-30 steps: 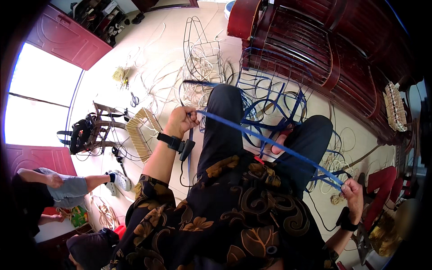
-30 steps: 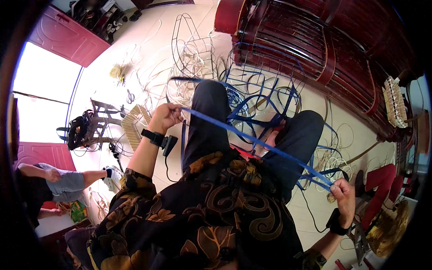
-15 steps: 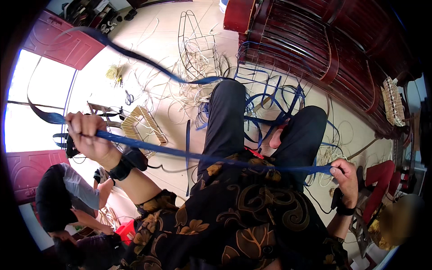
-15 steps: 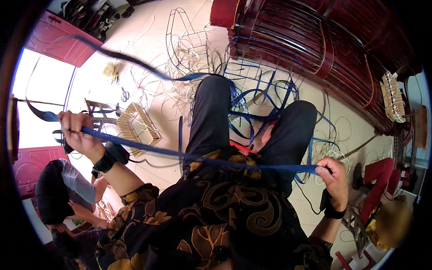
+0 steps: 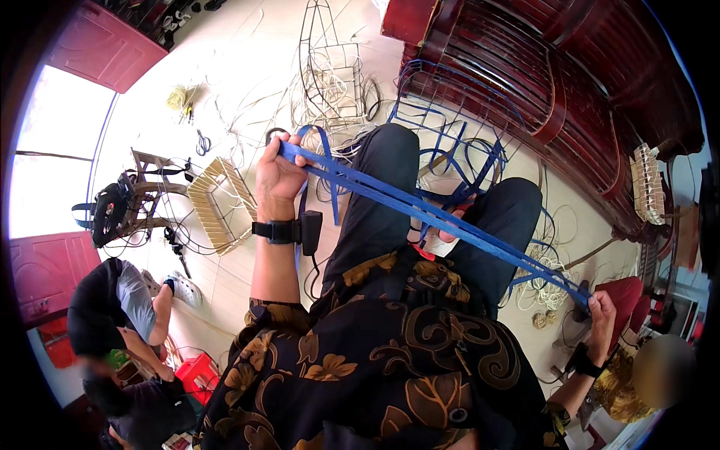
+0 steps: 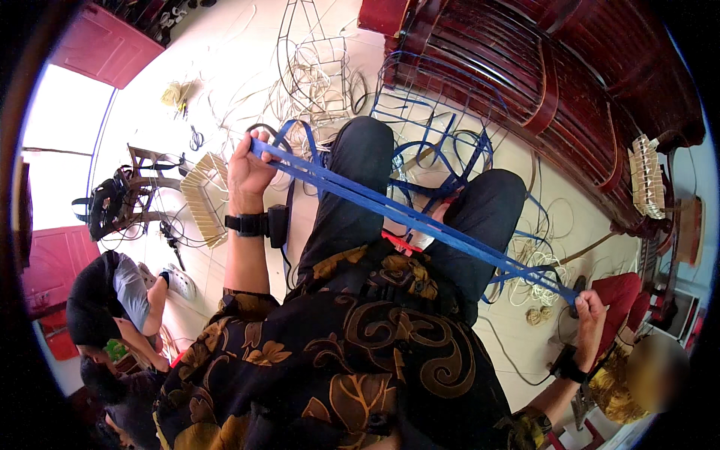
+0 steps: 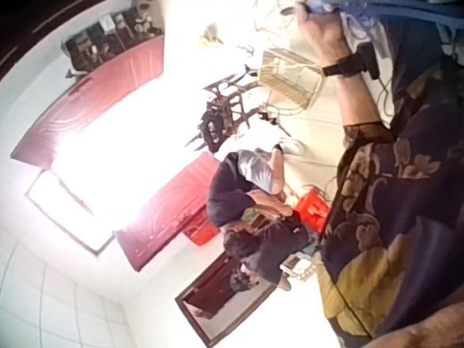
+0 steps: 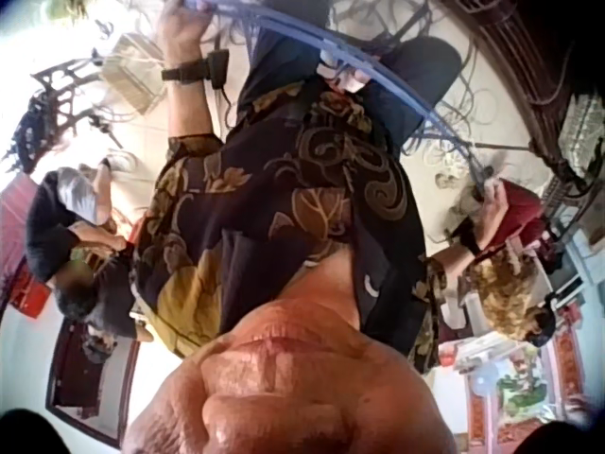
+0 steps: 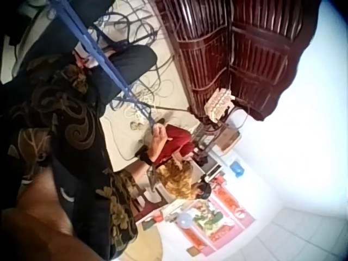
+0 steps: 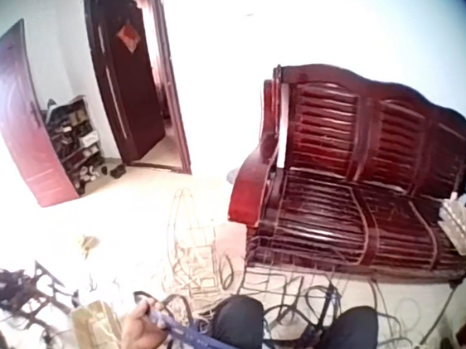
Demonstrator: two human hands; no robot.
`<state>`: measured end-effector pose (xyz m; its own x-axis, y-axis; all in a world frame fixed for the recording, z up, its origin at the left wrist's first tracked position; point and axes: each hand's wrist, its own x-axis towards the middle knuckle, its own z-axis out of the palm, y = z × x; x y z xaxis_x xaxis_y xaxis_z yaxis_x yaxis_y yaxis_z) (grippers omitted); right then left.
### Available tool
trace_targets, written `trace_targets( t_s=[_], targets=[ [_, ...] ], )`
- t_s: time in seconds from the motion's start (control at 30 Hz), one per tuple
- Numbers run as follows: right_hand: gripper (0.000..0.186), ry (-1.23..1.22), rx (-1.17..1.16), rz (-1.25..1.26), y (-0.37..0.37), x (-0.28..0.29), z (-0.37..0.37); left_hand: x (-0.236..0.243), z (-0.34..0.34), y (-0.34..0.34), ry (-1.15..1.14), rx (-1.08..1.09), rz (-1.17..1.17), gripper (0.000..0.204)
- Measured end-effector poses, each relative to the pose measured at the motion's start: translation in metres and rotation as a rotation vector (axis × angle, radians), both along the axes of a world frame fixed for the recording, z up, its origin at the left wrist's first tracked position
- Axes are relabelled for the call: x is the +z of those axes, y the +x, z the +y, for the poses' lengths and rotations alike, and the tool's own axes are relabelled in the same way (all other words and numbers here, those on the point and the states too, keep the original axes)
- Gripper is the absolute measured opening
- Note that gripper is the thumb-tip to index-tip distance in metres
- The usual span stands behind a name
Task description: The person weaves blue plastic straps into a basket frame by hand, pulling long strips through the structure and tightening the weave.
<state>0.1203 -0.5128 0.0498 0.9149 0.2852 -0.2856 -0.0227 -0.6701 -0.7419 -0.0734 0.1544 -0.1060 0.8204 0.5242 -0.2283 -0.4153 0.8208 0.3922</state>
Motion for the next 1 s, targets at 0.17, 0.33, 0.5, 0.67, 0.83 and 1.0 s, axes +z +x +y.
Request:
trace_targets(
  t_s=[0.17, 0.33, 0.5, 0.67, 0.83, 1.0],
  targets=[
    [0.019, -0.024, -0.100, 0.103, -0.016, -0.020, -0.033, 0.018, -0.015, 0.016, 0.008, -0.031, 0.029, 0.019],
    [0.013, -0.058, -0.145, 0.231, -0.022, -0.053, -0.076, 0.031, -0.035, 0.020, 0.130, -0.114, 0.111, 0.028],
    [0.016, -0.144, -0.227, 0.182, -0.031, -0.071, -0.123, 0.033, -0.052, 0.021, 0.096, -0.227, -0.038, 0.030],
    [0.006, -0.731, 0.457, -0.161, 0.003, -0.089, -0.187, 0.028, -0.086, 0.027, 0.025, -0.276, -0.043, 0.022],
    [0.015, -0.228, 0.176, -0.167, 0.025, -0.064, 0.074, 0.052, -0.124, 0.035, 0.250, -0.345, 0.051, 0.021],
    [0.028, 0.421, 0.464, 0.136, -0.033, -0.044, 0.306, 0.076, -0.157, 0.046, 0.324, -0.543, 0.098, 0.027]
  ],
)
